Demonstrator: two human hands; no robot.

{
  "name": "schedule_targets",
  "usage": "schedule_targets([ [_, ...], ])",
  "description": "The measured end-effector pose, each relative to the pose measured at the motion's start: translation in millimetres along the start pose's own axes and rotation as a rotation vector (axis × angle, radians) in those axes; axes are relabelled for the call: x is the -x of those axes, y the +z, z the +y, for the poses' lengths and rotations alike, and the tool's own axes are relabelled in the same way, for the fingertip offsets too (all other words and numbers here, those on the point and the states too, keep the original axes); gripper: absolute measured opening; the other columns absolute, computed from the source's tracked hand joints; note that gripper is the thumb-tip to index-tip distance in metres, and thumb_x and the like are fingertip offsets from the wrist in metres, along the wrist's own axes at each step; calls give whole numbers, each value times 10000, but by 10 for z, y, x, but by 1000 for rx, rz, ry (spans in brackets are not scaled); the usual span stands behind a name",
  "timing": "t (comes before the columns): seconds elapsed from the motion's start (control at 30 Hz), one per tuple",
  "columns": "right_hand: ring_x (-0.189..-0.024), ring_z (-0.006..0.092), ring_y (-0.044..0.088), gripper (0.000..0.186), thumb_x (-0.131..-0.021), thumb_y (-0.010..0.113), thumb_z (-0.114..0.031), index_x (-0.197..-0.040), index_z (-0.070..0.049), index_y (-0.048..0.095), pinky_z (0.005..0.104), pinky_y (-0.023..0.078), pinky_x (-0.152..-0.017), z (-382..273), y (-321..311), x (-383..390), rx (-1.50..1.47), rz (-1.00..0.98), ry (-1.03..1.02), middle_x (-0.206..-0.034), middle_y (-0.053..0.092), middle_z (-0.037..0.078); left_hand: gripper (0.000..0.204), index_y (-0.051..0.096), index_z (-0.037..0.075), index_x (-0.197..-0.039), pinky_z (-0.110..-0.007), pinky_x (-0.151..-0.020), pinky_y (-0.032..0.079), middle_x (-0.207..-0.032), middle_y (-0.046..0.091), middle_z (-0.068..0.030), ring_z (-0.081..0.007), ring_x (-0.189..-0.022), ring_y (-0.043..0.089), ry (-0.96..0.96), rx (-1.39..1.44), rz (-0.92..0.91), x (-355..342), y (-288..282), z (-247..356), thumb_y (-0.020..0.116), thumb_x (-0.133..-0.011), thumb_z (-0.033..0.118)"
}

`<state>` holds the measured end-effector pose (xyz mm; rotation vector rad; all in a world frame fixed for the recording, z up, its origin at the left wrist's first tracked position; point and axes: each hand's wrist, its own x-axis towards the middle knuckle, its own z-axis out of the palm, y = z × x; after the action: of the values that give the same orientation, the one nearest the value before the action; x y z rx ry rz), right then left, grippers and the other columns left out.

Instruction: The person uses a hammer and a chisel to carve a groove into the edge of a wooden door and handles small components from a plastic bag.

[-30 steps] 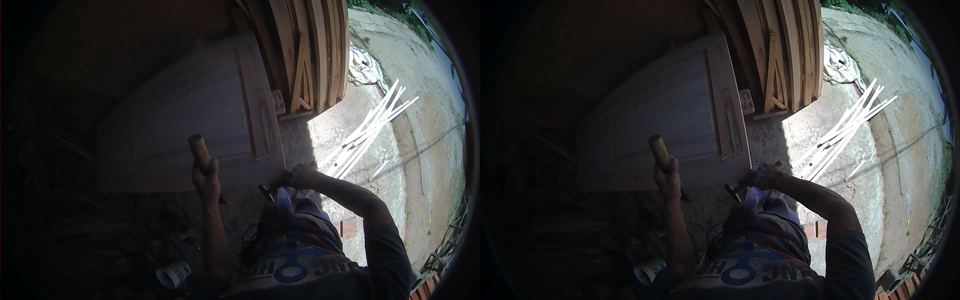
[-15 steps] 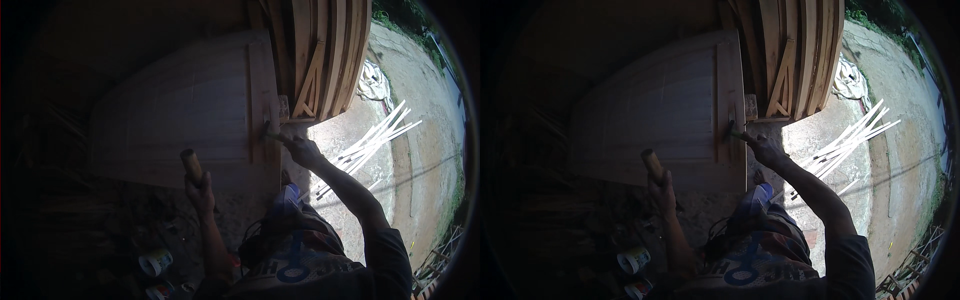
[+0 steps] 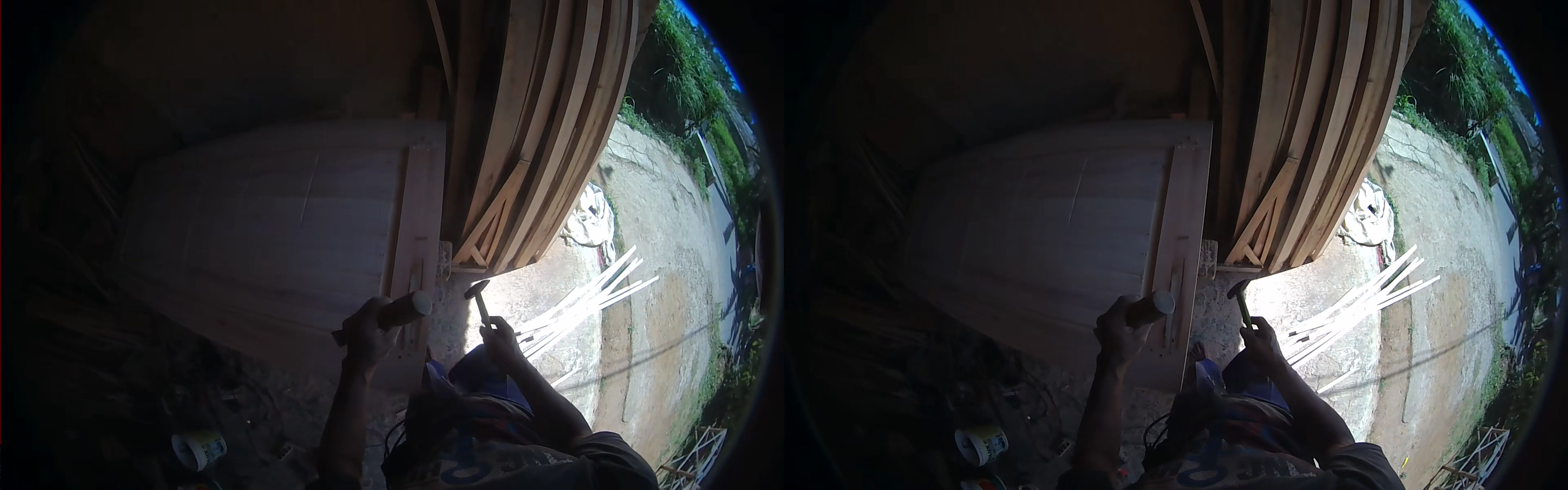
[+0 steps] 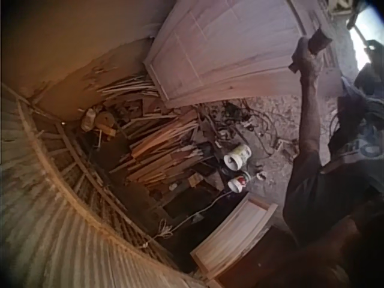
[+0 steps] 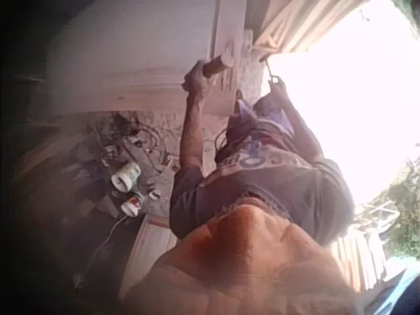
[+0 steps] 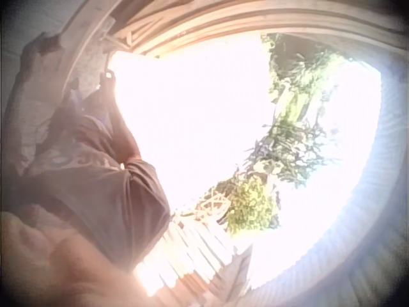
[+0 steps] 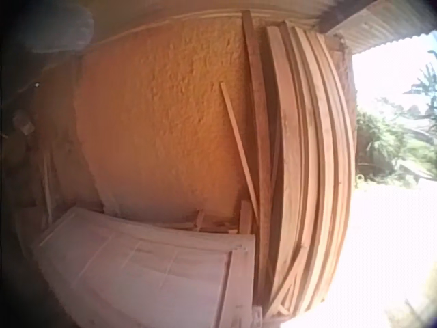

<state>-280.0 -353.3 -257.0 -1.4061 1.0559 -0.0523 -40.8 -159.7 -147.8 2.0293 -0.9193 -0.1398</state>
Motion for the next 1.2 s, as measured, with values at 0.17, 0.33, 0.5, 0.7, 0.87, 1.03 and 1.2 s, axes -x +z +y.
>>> schedule_targets([
  [0.17,-684,86,572,337,-991,607,-251,-1241,-25,597,254,462,-597,-336,-164,-131,-154,-16,38,-790,624,37,387,622,99,-998,-427,-718,528,-857,635,-96,-320,-838,660,377,-150,-153,-838,569,314,781,-654,19],
  [0.33,-718,125,595,370,-974,623,-254,-1235,8,611,303,488,-644,-429,-594,-713,96,13,-76,-843,655,89,387,616,103,-981,-440,-687,512,-857,622,-88,-304,-803,649,470,-210,-248,-1493,1224,562,776,-635,37],
  [0.5,-769,424,671,246,-914,642,-102,-1145,-52,575,454,504,-641,-1048,-921,-1410,336,64,-544,-838,656,212,460,654,106,-1118,-462,-762,552,-927,671,-104,-331,-881,691,163,-147,-179,-1653,1518,641,807,-685,81],
  [0.7,-907,447,651,511,-906,556,-143,-1414,-100,523,515,539,-752,-2120,-367,-2170,726,-158,-788,-1098,586,239,450,656,133,-1184,-483,-801,544,-1035,679,-118,-351,-932,685,-241,-430,-93,-1360,1474,156,809,-765,199],
  [0.87,-1011,439,628,501,-885,552,-149,-1384,-115,536,535,538,-823,-1834,148,-3299,822,-296,-933,-1096,574,224,517,637,166,-1279,-471,-847,552,-1107,679,-137,-368,-999,679,-549,-613,-95,-1251,1243,-131,792,-805,302],
  [1.03,-920,368,673,548,-879,551,-144,-1423,-190,505,505,548,-798,-2683,144,-3617,1108,-145,-1135,-1168,587,169,611,617,148,-1314,-471,-857,547,-1117,674,-167,-369,-1029,674,-672,-579,-132,-865,1108,-434,815,-781,372],
  [1.2,-1041,325,697,667,-894,522,-148,-1535,-214,353,457,574,-828,-3026,249,-3996,1346,-223,-940,-1399,545,169,642,622,95,-1279,-473,-856,546,-1096,674,-169,-376,-1012,677,-775,-529,-164,-946,1143,-427,840,-756,398],
])
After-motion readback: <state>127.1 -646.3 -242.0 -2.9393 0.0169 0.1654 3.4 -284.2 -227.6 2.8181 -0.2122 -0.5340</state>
